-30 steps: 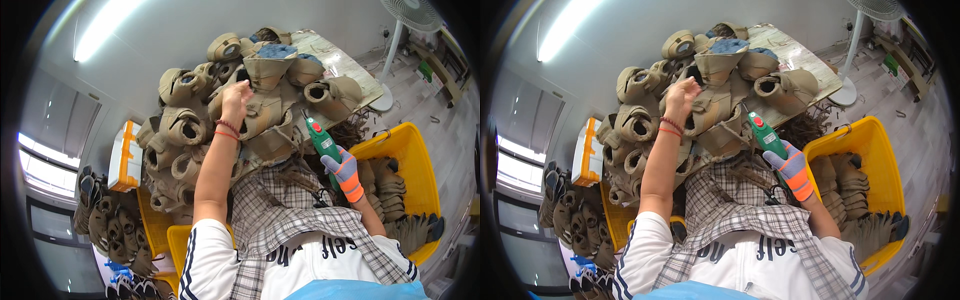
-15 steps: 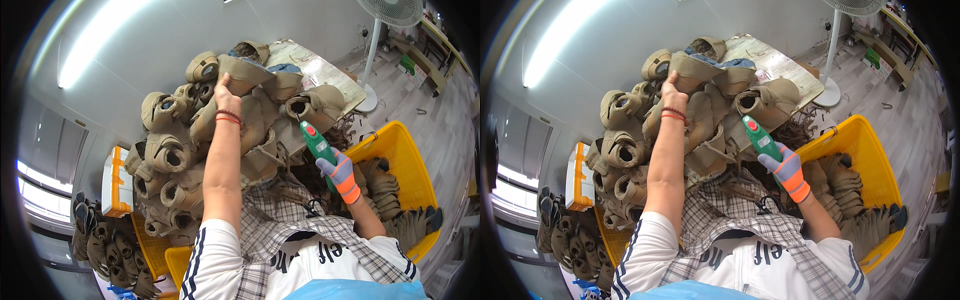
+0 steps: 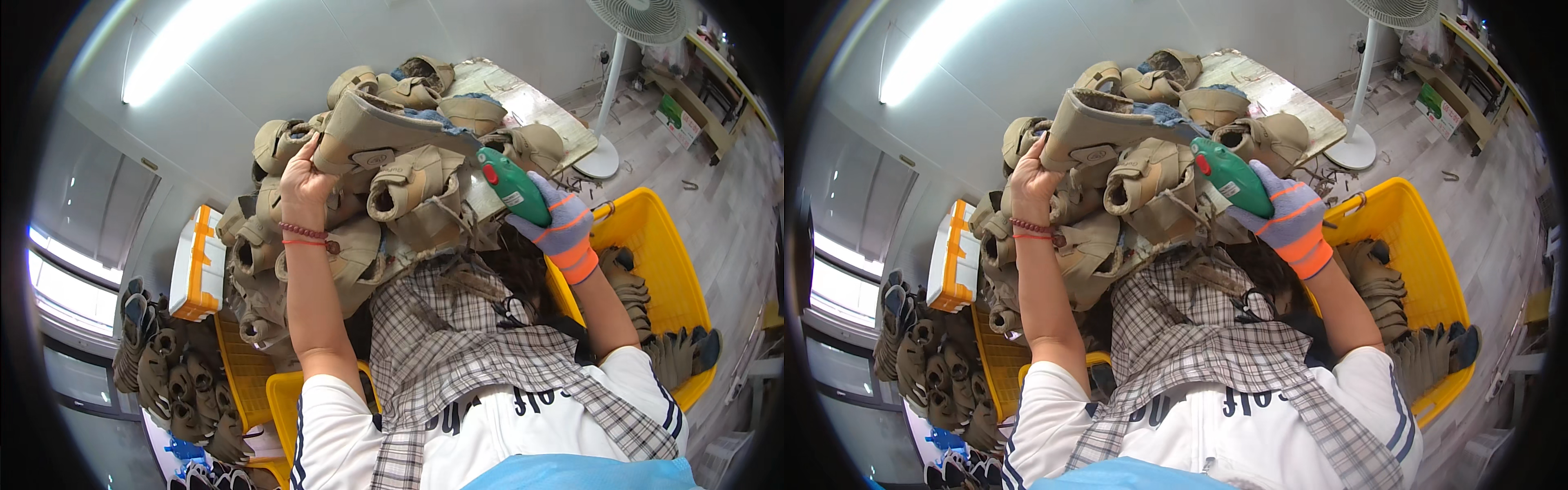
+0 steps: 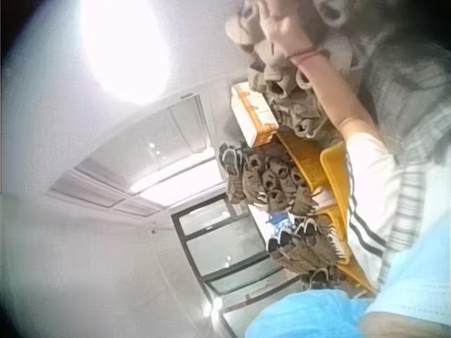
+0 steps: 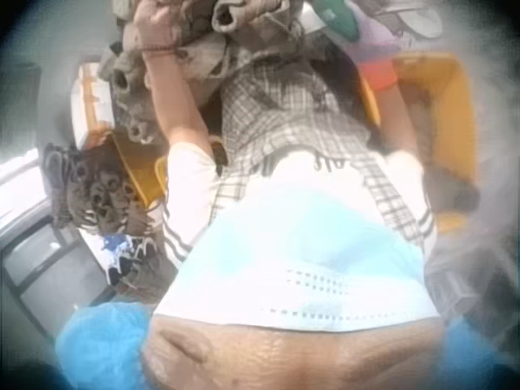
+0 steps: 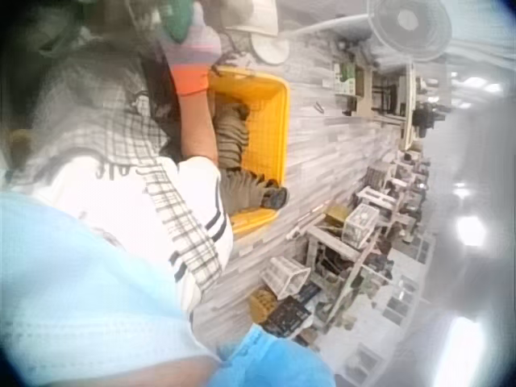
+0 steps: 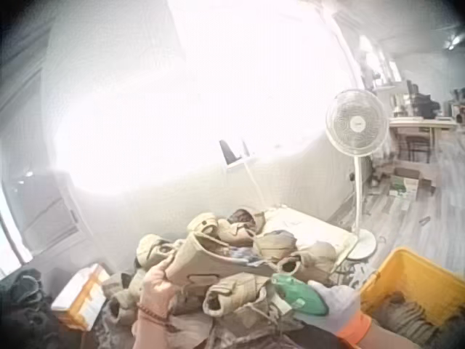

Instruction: The person uses a green electric trimmer to shave the interior lining of beige boots, then switches to red-handled scissors to cut away excess material from the inside. The person handles multiple boots one at a time, placing trimmed pieces into a yellow bin.

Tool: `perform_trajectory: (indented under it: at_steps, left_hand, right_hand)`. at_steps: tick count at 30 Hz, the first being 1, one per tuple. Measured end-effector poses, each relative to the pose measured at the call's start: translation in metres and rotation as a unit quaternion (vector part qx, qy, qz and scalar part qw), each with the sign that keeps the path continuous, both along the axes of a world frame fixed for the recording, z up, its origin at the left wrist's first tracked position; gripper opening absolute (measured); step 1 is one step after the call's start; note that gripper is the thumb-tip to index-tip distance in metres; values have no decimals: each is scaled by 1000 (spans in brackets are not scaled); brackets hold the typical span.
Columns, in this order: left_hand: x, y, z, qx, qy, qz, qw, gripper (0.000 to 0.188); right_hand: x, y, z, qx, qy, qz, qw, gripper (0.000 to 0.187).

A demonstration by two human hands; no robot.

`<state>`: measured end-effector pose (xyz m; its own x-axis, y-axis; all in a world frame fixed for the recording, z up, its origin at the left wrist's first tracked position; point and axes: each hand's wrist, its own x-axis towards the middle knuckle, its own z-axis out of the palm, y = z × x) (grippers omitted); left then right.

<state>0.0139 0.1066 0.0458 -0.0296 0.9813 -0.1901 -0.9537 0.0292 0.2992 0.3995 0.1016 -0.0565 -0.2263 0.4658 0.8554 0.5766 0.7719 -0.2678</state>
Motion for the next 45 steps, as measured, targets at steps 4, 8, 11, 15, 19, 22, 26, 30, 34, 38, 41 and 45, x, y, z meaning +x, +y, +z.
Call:
perform_trajectory:
  at_steps: [4, 8, 11, 15, 19, 22, 26, 30, 34, 38, 41, 45]
  left_hand:
    - [-4, -20, -12, 28, -11, -32, 999, 32]
    - [-4, -34, -23, 38, -28, -63, 997, 33]
    - [10, -38, -25, 25, -11, -48, 998, 33]
    - [20, -42, -30, -10, -15, -44, 999, 34]
    - [32, -47, -31, -11, -12, -41, 999, 34]
    - [45, -51, -33, -2, 15, -6, 1000, 33]
    - [76, -71, -27, 18, 82, 57, 995, 33]
    - [83, -89, -33, 106, 101, 70, 987, 35]
    - [85, -97, -42, 170, 92, 61, 979, 36]
    - [95, -107, -44, 219, 118, 55, 967, 40]
    - [91, -108, -55, 212, 165, 81, 960, 44]
    - [93, -112, -65, 250, 280, 130, 918, 40]
  right_hand:
    - [5, -15, -1, 29, -52, -7, 998, 67]
    - [9, -24, -3, 42, -71, -10, 997, 69]
    - [10, -28, -5, 43, -73, 5, 996, 69]
    - [8, -36, 0, 36, -70, 9, 997, 68]
    - [8, -39, 0, 36, -69, 9, 997, 68]
    - [4, -41, 1, 38, -60, 20, 997, 67]
    - [1, -45, 1, 16, -45, 32, 998, 65]
    - [-9, -51, 6, -3, -26, 43, 999, 65]
    - [-20, -51, 7, -13, 8, 70, 997, 63]
    - [-31, -54, 10, -86, 30, 106, 990, 59]
    - [-38, -55, 11, -124, 57, 130, 982, 59]
    - [-49, -57, 8, -236, 122, 197, 944, 59]
